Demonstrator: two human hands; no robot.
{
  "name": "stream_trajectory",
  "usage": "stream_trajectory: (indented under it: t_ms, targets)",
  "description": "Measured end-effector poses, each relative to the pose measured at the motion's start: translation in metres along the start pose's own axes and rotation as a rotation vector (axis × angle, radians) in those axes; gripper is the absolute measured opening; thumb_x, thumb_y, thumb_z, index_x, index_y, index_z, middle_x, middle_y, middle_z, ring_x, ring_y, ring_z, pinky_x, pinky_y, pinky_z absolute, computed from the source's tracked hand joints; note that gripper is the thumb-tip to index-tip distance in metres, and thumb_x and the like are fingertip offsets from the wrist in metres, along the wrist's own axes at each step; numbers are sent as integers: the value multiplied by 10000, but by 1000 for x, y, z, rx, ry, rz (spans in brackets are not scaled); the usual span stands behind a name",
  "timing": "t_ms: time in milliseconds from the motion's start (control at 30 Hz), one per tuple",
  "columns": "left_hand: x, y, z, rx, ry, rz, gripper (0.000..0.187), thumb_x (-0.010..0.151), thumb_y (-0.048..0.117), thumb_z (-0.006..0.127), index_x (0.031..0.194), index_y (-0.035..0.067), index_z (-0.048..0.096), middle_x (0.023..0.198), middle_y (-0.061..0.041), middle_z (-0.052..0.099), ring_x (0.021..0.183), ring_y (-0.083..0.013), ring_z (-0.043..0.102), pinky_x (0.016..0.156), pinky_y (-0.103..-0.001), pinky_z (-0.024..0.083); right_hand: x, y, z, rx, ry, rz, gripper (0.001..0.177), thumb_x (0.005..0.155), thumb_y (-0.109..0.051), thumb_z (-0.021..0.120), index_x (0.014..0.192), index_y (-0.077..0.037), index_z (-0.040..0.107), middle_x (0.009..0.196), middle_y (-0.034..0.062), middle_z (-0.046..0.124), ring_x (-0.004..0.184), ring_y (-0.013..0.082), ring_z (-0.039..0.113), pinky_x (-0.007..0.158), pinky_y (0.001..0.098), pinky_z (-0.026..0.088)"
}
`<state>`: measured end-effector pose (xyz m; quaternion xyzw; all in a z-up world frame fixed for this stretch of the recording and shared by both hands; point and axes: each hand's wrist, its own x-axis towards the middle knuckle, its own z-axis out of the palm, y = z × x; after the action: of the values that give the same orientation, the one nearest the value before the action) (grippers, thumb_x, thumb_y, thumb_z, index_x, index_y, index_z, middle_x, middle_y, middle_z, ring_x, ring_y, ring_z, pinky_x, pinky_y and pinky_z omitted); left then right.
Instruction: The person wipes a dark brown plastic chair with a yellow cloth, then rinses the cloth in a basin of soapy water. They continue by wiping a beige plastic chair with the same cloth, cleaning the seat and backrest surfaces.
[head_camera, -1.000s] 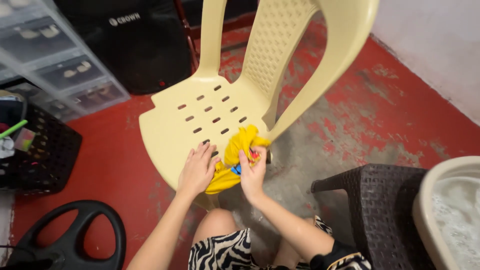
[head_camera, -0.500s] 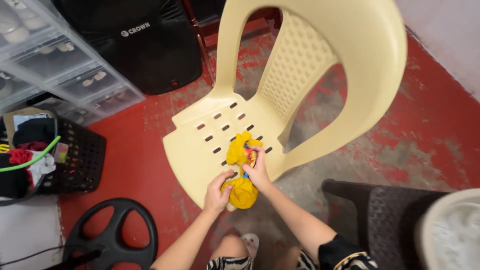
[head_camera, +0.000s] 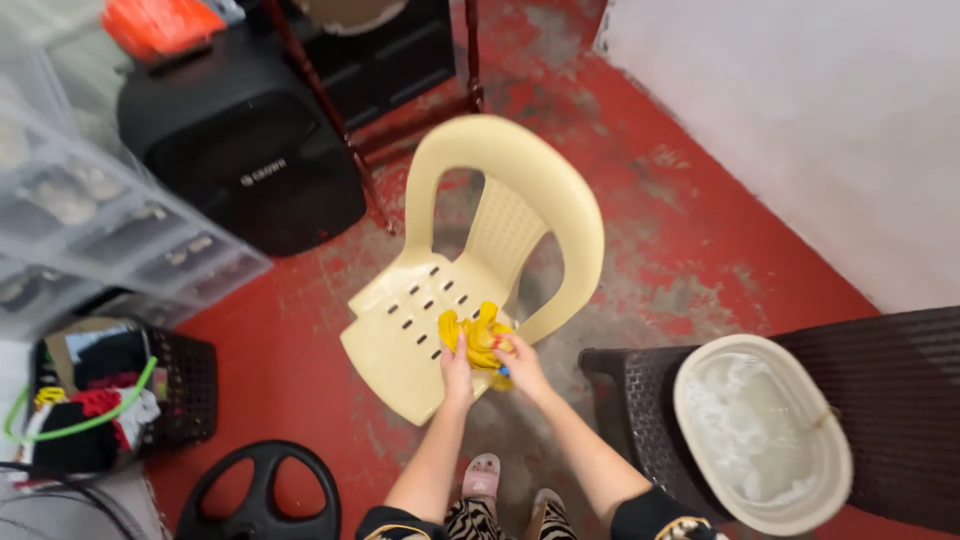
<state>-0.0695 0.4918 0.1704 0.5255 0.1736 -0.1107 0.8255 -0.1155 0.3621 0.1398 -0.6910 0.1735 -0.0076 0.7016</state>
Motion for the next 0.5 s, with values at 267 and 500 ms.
stream_trajectory:
  t_ms: [267,500]
  targets:
    - [-9,144,79,130,-83,105,338,1063,264,621,1215,-37,647,1136,-91,688,991,-140,601,878,-314,490,-16,-188,-48,243,382,-209,252,1018,-161,659,1224,-16,657,1047,-9,673,936,72,594,843,239,484]
    - [12,186,161,53,-337,142,334,1042,233,550,1300,24,594,1241,-37,676,1122,-122,613,980,-284,477,26,-308,-76,230,563,-450,282,1058,-172,577,1311,-46,583,1196,-6,645,1090,88,581,977,243,469]
